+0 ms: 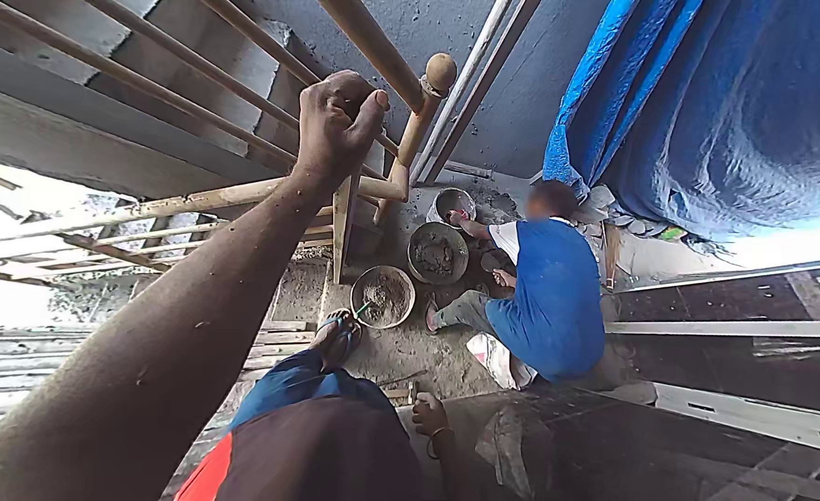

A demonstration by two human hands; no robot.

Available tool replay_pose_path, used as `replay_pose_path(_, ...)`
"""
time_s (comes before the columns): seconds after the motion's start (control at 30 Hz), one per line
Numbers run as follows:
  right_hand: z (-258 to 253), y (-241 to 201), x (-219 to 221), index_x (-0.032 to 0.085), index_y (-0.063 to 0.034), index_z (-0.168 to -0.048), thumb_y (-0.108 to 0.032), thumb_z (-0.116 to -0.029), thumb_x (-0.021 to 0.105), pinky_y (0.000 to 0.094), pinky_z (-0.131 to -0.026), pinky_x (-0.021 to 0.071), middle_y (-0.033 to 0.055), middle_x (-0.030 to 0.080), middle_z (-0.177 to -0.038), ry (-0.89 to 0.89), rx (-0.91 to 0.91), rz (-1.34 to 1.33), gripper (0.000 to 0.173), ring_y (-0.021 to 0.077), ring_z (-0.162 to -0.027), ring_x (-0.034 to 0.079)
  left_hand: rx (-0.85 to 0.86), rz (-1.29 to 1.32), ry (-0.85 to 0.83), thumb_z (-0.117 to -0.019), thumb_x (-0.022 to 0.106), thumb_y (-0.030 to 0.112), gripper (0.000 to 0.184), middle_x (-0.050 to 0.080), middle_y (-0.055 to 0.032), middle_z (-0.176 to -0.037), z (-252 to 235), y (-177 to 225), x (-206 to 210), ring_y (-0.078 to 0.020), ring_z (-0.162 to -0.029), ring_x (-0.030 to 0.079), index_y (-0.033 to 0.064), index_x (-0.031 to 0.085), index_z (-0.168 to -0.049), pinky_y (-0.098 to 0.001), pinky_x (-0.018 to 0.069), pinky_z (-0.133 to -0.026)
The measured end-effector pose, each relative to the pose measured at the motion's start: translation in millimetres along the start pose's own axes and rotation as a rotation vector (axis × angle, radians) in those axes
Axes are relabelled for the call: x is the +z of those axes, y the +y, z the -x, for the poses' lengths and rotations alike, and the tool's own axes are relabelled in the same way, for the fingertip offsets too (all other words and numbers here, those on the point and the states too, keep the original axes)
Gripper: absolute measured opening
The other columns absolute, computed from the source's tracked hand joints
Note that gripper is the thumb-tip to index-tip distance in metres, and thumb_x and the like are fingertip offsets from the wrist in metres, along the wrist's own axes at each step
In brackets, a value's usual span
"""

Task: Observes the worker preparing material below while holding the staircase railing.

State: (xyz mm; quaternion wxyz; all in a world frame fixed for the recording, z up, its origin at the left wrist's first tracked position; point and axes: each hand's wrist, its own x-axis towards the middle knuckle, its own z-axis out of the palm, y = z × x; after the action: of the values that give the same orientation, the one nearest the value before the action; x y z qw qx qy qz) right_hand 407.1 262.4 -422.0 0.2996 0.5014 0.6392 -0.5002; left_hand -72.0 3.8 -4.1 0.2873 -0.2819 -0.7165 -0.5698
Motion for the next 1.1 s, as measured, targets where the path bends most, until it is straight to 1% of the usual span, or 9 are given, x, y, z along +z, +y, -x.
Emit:
replay_pose_path(0.1,2.4,-2.0,0.0,0.049,-0.0077,-0.146,-0.025,-0.1064,0.055,0.0511,-0.082,0.0582,0.0216,0.066,-0.126,-0.005,0.009,-0.011,0.044,0.0346,-0.1,0.07,0.001,-0.002,0.002,-0.1032,0.053,0.027,0.028,0.067,0.0006,-0.077,0.0,-0.6,-0.1,-0.006,-0.066,0.063,0.0085,0.067,-0.088,-0.0278,0.0529,-0.061)
replay_pose_path(0.2,2.4,-2.2,1.1,0.049,-0.0074,-0.146,-0.026,-0.1065,0.055,0.0519,-0.081,0.058,0.0225,0.065,-0.126,-0.011,0.005,-0.019,0.044,0.0355,-0.1,0.07,-0.002,-0.012,0.001,-0.1034,0.053,0.028,0.028,0.067,0.0006,-0.077,0.1,-1.1,-0.7,-0.0062,-0.067,0.064,0.0087,0.067,-0.088,-0.0281,0.0545,-0.062)
replay_pose_path(0.3,1.8,-1.5,1.6,0.048,-0.0083,-0.147,-0.026,-0.1069,0.054,0.0514,-0.081,0.0579,0.0216,0.065,-0.127,-0.017,0.009,-0.019,0.044,0.0347,-0.101,0.07,-0.005,-0.003,0.006,-0.1029,0.053,0.028,0.028,0.066,0.0007,-0.077,0.5,0.0,-0.1,-0.0057,-0.067,0.064,0.0086,0.067,-0.088,-0.0272,0.0539,-0.062)
replay_pose_path(0.4,1.5,-1.1,1.8,0.048,-0.0081,-0.147,-0.025,-0.1068,0.055,0.0524,-0.082,0.0576,0.0225,0.065,-0.127,-0.013,0.011,-0.032,0.044,0.0358,-0.102,0.069,-0.004,0.005,0.001,-0.1032,0.053,0.027,0.028,0.067,0.0005,-0.078,1.0,1.5,-0.1,-0.0058,-0.067,0.064,0.0082,0.067,-0.088,-0.027,0.0543,-0.062)
replay_pose_path(0.47,1.9,-1.3,1.7,0.049,-0.0082,-0.147,-0.025,-0.1068,0.055,0.0528,-0.082,0.0577,0.0228,0.065,-0.127,-0.013,0.014,-0.029,0.044,0.0365,-0.102,0.069,-0.001,0.009,0.004,-0.1031,0.054,0.026,0.028,0.066,0.0003,-0.077,1.3,2.6,0.5,-0.006,-0.066,0.063,0.0081,0.066,-0.087,-0.0271,0.0532,-0.062)
replay_pose_path(0.83,9.4,-8.0,-0.4,0.051,-0.0079,-0.145,-0.023,-0.1066,0.055,0.0528,-0.082,0.0576,0.0216,0.065,-0.128,-0.025,-0.002,-0.008,0.042,0.0354,-0.102,0.069,-0.001,0.032,-0.004,-0.1031,0.054,0.027,0.029,0.066,-0.0007,-0.079,2.3,4.3,0.3,-0.0079,-0.069,0.065,0.0075,0.066,-0.086,-0.0284,0.0562,-0.063)
replay_pose_path(1.0,8.9,-7.8,0.3,0.052,-0.0071,-0.144,-0.024,-0.1058,0.056,0.0524,-0.081,0.0582,0.022,0.065,-0.126,-0.022,-0.016,0.002,0.042,0.0355,-0.1,0.07,-0.009,0.03,-0.008,-0.1032,0.054,0.028,0.028,0.068,-0.0008,-0.08,2.2,2.2,-0.6,-0.0073,-0.068,0.065,0.0073,0.067,-0.088,-0.0281,0.0551,-0.062)
replay_pose_path(1.1,9.9,-8.8,-0.6,0.052,-0.0071,-0.144,-0.024,-0.1058,0.057,0.0533,-0.082,0.058,0.0224,0.065,-0.127,-0.029,-0.015,0.005,0.042,0.0363,-0.101,0.07,-0.014,0.021,-0.008,-0.1031,0.054,0.028,0.028,0.068,-0.0007,-0.08,2.2,1.5,-1.0,-0.0072,-0.068,0.065,0.0074,0.068,-0.089,-0.0284,0.0553,-0.063)
